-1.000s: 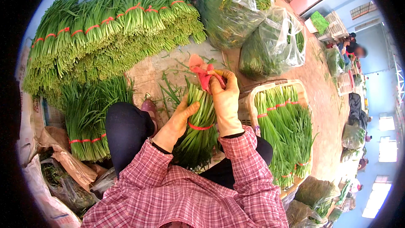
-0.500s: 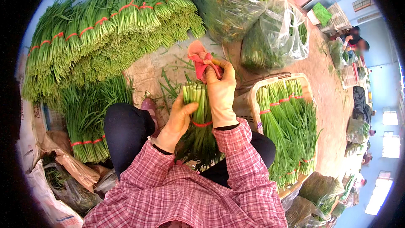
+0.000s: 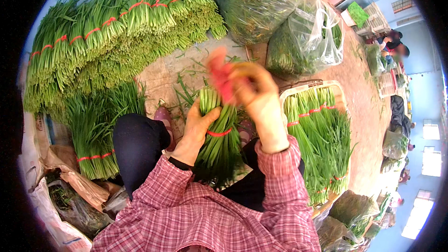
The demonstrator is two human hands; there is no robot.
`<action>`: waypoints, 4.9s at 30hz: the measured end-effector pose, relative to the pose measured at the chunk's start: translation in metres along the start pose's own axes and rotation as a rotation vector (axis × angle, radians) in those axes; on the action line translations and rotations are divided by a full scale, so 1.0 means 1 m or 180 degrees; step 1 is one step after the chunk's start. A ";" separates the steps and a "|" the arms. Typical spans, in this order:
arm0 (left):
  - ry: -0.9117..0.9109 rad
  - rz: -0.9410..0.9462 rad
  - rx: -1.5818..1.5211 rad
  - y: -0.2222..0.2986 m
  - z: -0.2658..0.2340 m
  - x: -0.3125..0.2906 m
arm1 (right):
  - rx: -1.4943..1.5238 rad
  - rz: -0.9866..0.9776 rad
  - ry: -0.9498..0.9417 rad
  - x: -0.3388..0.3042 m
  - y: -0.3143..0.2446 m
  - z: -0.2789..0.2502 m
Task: The person bundles chives by hand, securing the bunches with red bands and placing them into a basket.
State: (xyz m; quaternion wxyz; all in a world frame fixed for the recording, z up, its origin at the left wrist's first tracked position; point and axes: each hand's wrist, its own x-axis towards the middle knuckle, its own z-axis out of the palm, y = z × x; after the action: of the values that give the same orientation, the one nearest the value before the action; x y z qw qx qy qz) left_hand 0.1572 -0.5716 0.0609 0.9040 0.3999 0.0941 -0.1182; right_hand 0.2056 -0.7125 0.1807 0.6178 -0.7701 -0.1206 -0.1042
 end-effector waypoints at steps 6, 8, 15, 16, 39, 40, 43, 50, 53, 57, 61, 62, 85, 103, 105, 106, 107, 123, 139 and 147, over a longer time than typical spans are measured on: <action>-0.0092 -0.0507 -0.0843 -0.017 0.000 0.004 | -0.2160 -0.0345 -0.0441 -0.018 0.035 0.015; -0.0007 -0.0372 0.0585 0.000 0.005 -0.005 | -0.1013 0.0461 0.0398 -0.001 0.035 0.014; -0.0147 0.0075 0.0851 0.002 0.003 -0.006 | -0.2204 -0.0462 -0.0788 -0.013 0.012 0.013; -0.0258 -0.0153 0.0655 0.002 0.006 -0.005 | -0.1795 -0.0164 -0.0507 -0.014 0.028 0.008; -0.0129 0.0460 -0.0228 0.006 0.011 -0.003 | 0.0023 0.0924 0.1087 -0.034 0.044 0.026; -0.0197 0.0639 -0.0012 0.005 0.012 -0.005 | -0.0013 0.0880 0.1123 -0.032 0.043 0.029; -0.0445 0.0747 0.0322 0.006 0.007 -0.005 | -0.0087 0.0803 0.1179 -0.028 0.037 0.036; -0.0093 0.0916 0.0780 0.005 0.017 -0.004 | -0.0438 0.0541 0.1201 -0.028 0.053 0.038; 0.0061 0.0709 0.0386 0.002 0.009 -0.003 | 0.0201 0.0879 0.1105 -0.030 0.053 0.034; -0.0211 0.0809 0.0726 0.006 -0.001 0.000 | 0.0429 0.1014 0.0999 -0.027 0.042 0.022; -0.0325 0.0638 -0.0365 -0.004 0.000 0.000 | -0.0231 0.0214 0.0467 -0.015 -0.017 0.019; -0.0401 0.0265 -0.1304 -0.005 0.001 0.001 | -0.1504 -0.0603 -0.0179 -0.007 -0.019 0.016; -0.0668 -0.0537 -0.0693 -0.007 0.001 -0.003 | -0.0762 0.1643 -0.0416 -0.003 0.011 -0.044; -0.0712 -0.0448 0.0130 -0.008 -0.002 -0.008 | -0.3040 0.0332 -0.1255 -0.026 -0.003 -0.001; -0.1109 -0.0197 0.0849 0.001 -0.004 -0.013 | -0.2569 0.0646 -0.0681 -0.028 0.016 -0.010; -0.1295 -0.0123 0.0981 0.002 -0.002 -0.013 | -0.2358 0.0807 -0.0378 -0.027 0.027 -0.021; -0.1394 -0.0139 0.0725 0.001 -0.002 -0.013 | -0.1913 0.1155 0.0130 -0.019 0.034 -0.031; -0.1972 -0.0175 0.0633 0.042 0.008 -0.028 | -0.0740 0.1304 -0.1060 -0.038 -0.015 -0.043; -0.1660 0.0190 0.1695 0.021 -0.007 -0.018 | -0.2201 -0.0409 -0.1048 -0.047 -0.022 -0.022; -0.1863 -0.0403 0.0643 0.034 0.001 -0.027 | -0.1454 0.1409 -0.1451 -0.040 -0.013 -0.068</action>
State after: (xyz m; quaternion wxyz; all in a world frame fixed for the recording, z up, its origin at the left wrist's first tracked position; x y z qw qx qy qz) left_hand 0.1417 -0.5468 0.0924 0.8393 0.4301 -0.1576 -0.2930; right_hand 0.1622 -0.7786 0.1952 0.3953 -0.8985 -0.0594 0.1812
